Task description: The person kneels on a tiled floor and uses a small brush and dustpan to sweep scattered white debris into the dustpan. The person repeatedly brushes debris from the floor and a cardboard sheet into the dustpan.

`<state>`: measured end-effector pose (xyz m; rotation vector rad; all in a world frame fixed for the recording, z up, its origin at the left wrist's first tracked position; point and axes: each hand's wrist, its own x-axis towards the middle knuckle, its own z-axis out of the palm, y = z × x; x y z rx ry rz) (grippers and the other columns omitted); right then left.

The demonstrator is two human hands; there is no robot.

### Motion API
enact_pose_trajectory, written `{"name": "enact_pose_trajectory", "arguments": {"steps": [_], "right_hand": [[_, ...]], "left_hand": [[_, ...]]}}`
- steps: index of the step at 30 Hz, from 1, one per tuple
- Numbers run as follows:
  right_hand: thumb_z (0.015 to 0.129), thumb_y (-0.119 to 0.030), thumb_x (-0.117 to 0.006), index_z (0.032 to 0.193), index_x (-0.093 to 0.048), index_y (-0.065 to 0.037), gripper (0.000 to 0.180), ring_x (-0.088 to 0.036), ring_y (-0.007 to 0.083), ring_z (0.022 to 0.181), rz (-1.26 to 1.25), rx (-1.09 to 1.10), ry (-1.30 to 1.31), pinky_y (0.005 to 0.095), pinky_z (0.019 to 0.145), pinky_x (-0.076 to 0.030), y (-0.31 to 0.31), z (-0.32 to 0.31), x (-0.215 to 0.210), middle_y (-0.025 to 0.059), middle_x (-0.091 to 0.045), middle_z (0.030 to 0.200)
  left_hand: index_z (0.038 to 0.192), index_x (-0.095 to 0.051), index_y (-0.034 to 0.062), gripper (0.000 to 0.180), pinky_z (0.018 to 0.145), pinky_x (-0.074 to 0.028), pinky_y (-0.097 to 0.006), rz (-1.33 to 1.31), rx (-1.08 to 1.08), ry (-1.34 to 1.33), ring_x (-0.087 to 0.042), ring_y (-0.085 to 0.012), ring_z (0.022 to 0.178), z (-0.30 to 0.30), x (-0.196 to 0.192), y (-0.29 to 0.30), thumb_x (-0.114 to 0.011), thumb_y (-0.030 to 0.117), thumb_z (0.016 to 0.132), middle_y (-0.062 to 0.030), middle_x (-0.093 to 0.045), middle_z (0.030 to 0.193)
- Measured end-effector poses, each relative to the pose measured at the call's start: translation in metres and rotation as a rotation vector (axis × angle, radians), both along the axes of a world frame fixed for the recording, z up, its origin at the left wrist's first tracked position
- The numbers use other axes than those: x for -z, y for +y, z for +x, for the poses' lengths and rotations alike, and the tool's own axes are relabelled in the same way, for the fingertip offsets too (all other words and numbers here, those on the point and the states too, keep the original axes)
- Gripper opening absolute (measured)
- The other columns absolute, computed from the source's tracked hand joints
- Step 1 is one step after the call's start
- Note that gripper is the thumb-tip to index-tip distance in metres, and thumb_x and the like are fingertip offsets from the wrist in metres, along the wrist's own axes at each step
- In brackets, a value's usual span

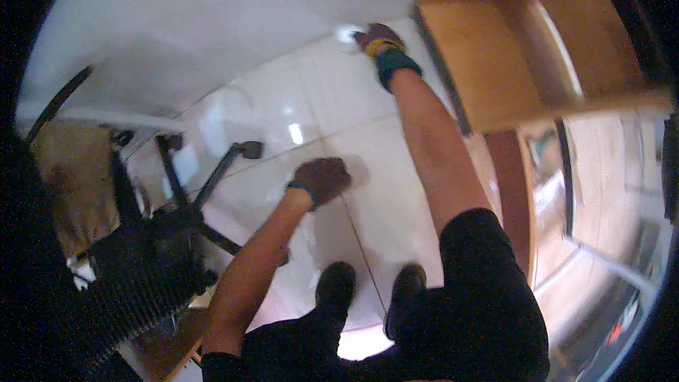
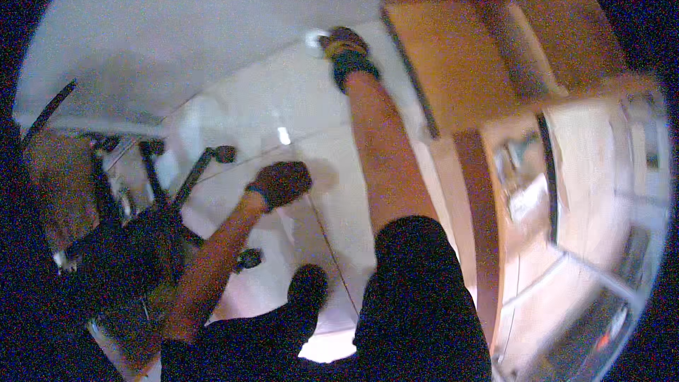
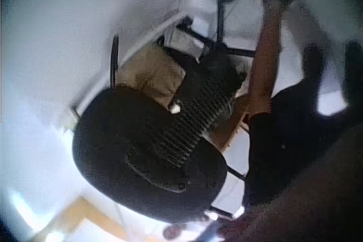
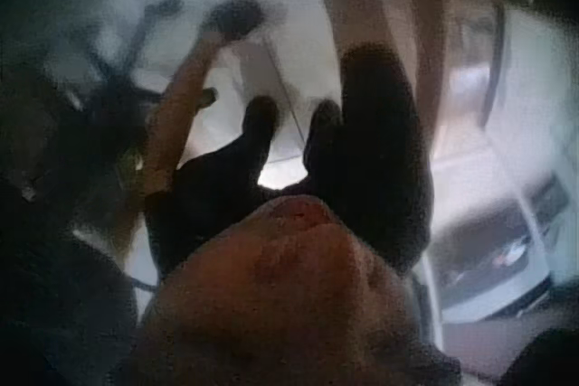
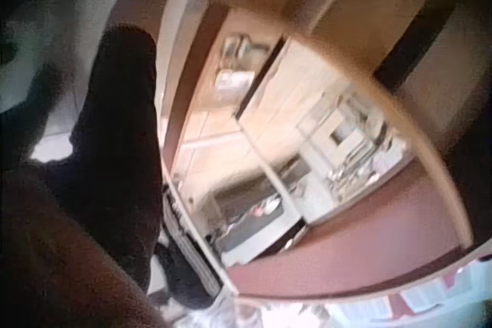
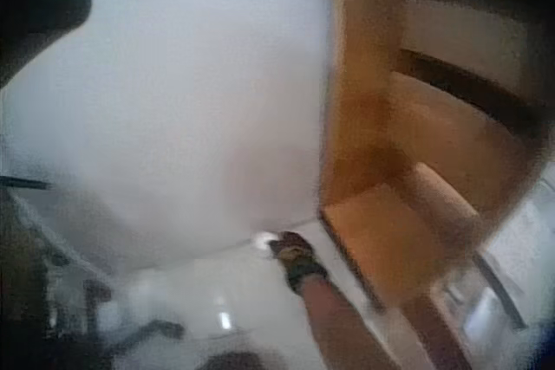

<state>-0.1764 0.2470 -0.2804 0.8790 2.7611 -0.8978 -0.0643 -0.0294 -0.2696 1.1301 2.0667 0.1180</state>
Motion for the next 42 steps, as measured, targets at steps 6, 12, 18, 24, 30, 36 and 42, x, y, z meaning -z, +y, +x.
{"name": "enact_pose_trajectory", "arguments": {"steps": [6,12,18,24,30,36,42], "right_hand": [[0.083,-0.048,-0.052,0.109,-0.056,-0.003,0.052,-0.060,0.0378,0.092,0.089,-0.190,0.091,0.0452,0.084,-0.047,-0.047,0.110,-0.015,0.0220,-0.063,0.096],[0.089,-0.038,-0.051,0.109,-0.057,-0.005,0.039,-0.060,0.0330,0.094,-0.229,-0.284,0.098,0.0394,0.084,-0.048,-0.082,0.320,-0.066,0.0165,-0.062,0.104],[0.092,-0.018,-0.052,0.115,-0.054,-0.003,0.028,-0.061,0.0158,0.085,-0.776,0.470,0.259,0.0291,0.071,-0.052,-0.082,0.508,-0.163,0.0093,-0.063,0.100],[0.089,-0.020,-0.058,0.107,-0.059,-0.003,0.025,-0.061,0.0128,0.069,-0.691,0.552,0.397,0.0250,0.056,-0.050,-0.069,0.554,-0.201,0.0067,-0.064,0.082],[0.084,-0.016,-0.063,0.104,-0.059,0.001,0.026,-0.061,0.0169,0.079,-0.153,0.243,0.158,0.0291,0.069,-0.050,-0.032,0.522,-0.218,0.0104,-0.063,0.090],[0.072,-0.051,-0.069,0.124,-0.046,-0.003,0.075,-0.059,0.0321,0.100,-0.055,0.125,-0.164,0.0382,0.087,-0.047,-0.002,0.504,-0.193,0.0200,-0.061,0.108],[0.077,-0.051,-0.063,0.130,-0.040,-0.001,0.076,-0.057,0.0324,0.104,-0.277,0.143,-0.426,0.0379,0.089,-0.045,-0.003,0.517,-0.200,0.0237,-0.056,0.115]], "left_hand": [[0.092,-0.062,0.0052,0.033,0.079,-0.048,-0.044,0.143,0.264,0.049,-0.060,-0.0340,0.089,-0.018,0.022,0.026,-0.046,0.033,0.085,-0.0159,-0.062,0.097],[0.090,-0.061,0.0050,0.030,0.078,-0.048,-0.043,0.166,0.487,0.068,-0.060,-0.0335,0.088,0.014,-0.002,0.084,-0.046,0.031,0.087,-0.0159,-0.062,0.095],[0.089,-0.065,0.0042,0.033,0.079,-0.049,-0.044,-0.098,0.873,0.162,-0.062,-0.0336,0.086,0.058,-0.038,0.155,-0.045,0.031,0.084,-0.0173,-0.064,0.093],[0.084,-0.067,0.0023,0.038,0.073,-0.050,-0.043,0.061,0.630,0.148,-0.064,-0.0318,0.075,0.102,0.022,0.220,-0.047,0.035,0.083,-0.0180,-0.066,0.085],[0.107,-0.057,0.0013,0.046,0.075,-0.049,-0.038,0.097,0.118,-0.259,-0.059,-0.0265,0.084,0.178,0.086,0.223,-0.053,0.041,0.084,-0.0156,-0.060,0.107],[0.120,-0.050,-0.0031,0.063,0.099,-0.037,-0.038,0.413,-0.401,-0.266,-0.047,-0.0326,0.117,0.216,0.129,0.242,-0.053,0.046,0.080,-0.0219,-0.049,0.126],[0.131,-0.038,-0.0021,0.070,0.102,-0.034,-0.037,0.580,-0.971,-0.376,-0.046,-0.0319,0.118,0.241,0.090,0.253,-0.059,0.036,0.077,-0.0206,-0.044,0.132]]}}
